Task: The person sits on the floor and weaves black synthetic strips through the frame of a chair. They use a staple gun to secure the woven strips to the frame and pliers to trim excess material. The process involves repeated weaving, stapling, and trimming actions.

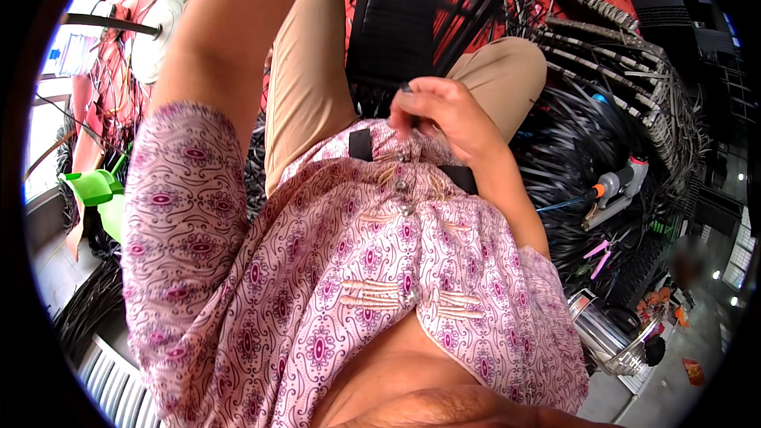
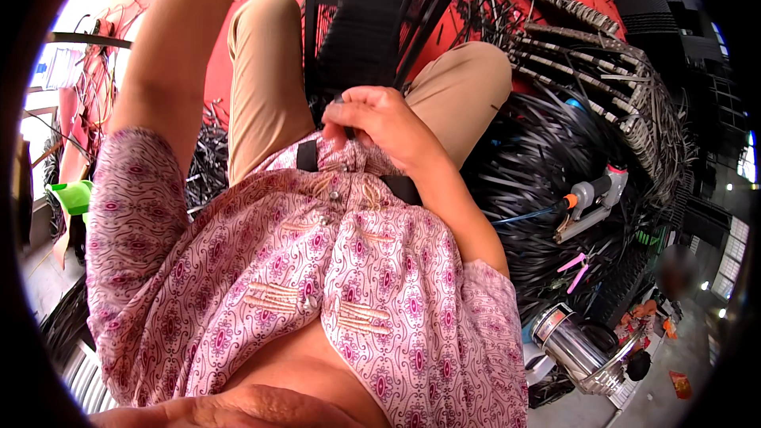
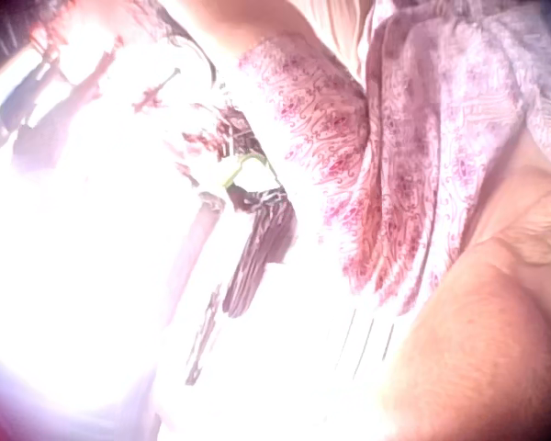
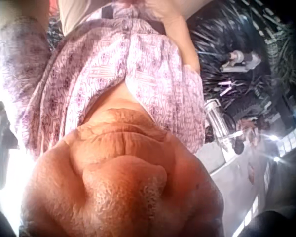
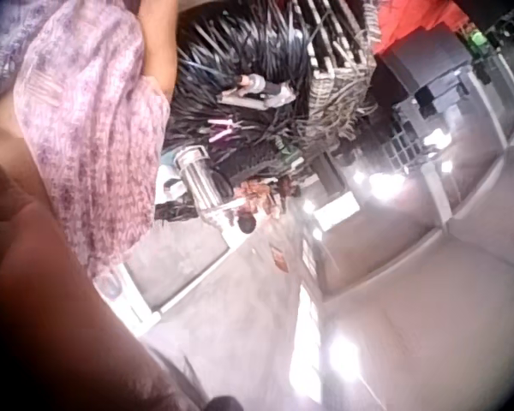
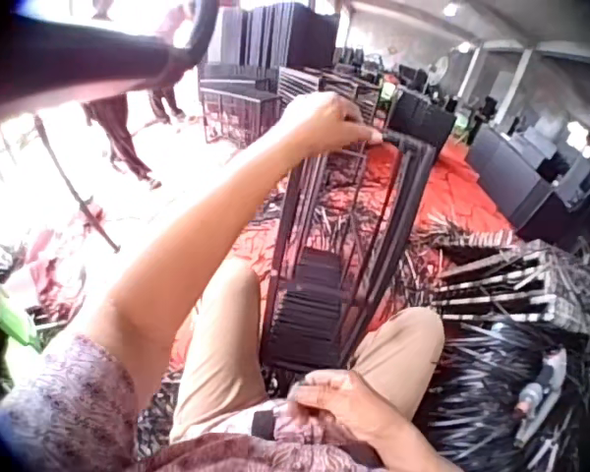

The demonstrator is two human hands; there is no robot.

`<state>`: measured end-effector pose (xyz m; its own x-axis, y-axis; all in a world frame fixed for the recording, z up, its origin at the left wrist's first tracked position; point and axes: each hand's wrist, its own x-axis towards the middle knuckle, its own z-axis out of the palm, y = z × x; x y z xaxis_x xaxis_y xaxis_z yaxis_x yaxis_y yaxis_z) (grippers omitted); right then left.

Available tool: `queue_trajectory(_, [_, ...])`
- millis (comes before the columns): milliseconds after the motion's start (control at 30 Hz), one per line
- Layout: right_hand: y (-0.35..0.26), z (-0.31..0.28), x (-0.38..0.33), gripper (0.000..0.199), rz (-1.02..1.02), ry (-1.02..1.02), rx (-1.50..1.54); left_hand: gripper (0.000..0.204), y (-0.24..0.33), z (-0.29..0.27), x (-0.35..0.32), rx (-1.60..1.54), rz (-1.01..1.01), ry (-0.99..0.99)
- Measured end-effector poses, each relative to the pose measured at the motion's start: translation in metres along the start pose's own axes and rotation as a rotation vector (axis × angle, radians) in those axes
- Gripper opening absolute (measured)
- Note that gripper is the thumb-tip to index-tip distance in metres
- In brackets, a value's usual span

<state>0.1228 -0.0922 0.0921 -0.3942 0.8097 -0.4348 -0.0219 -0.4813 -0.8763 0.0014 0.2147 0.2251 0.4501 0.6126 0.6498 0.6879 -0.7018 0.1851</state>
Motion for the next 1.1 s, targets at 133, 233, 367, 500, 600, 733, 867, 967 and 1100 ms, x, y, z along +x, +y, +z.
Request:
queue_trajectory(133, [-0.021, 0.001, -0.036, 0.024, -0.304, 0.089, -0.24, 0.045, 0.032, -0.025, -0.07, -0.113, -0.043, 0.007])
queue_trajectory(233, [-0.011, 0.001, -0.043, 0.021, -0.503, 0.218, -0.393, 0.043, 0.045, -0.032, -0.108, -0.155, 0.043, 0.05])
queue_trajectory(367, [0.003, 0.002, -0.036, 0.027, -0.39, 0.183, -0.189, 0.045, 0.057, -0.022, -0.146, -0.096, 0.104, 0.073])
queue_trajectory(500, [0.01, 0.002, -0.03, 0.023, -0.23, -0.056, 0.392, 0.042, 0.069, -0.02, -0.177, -0.073, 0.07, 0.093])
queue_trajectory(600, [0.006, 0.003, -0.03, 0.032, -0.361, -0.063, 0.508, 0.04, 0.077, -0.022, -0.192, -0.103, 0.081, 0.068])
queue_trajectory(733, [0.013, 0.014, -0.02, 0.033, -0.472, 0.081, 0.197, 0.038, 0.077, -0.019, -0.205, -0.115, 0.03, 0.012])
queue_trajectory(867, [-0.016, 0.007, -0.02, 0.015, -0.739, 0.31, -0.432, 0.036, 0.077, -0.016, -0.212, -0.137, 0.057, 0.035])
queue_trajectory(967, [-0.056, -0.012, -0.013, 0.015, -0.859, 0.432, -0.83, 0.035, 0.075, -0.015, -0.216, -0.135, 0.067, 0.018])
queue_trajectory(1100, [-0.087, -0.051, 0.011, 0.015, -0.871, 0.48, -0.969, 0.038, 0.075, -0.019, -0.212, -0.124, 0.108, -0.072])
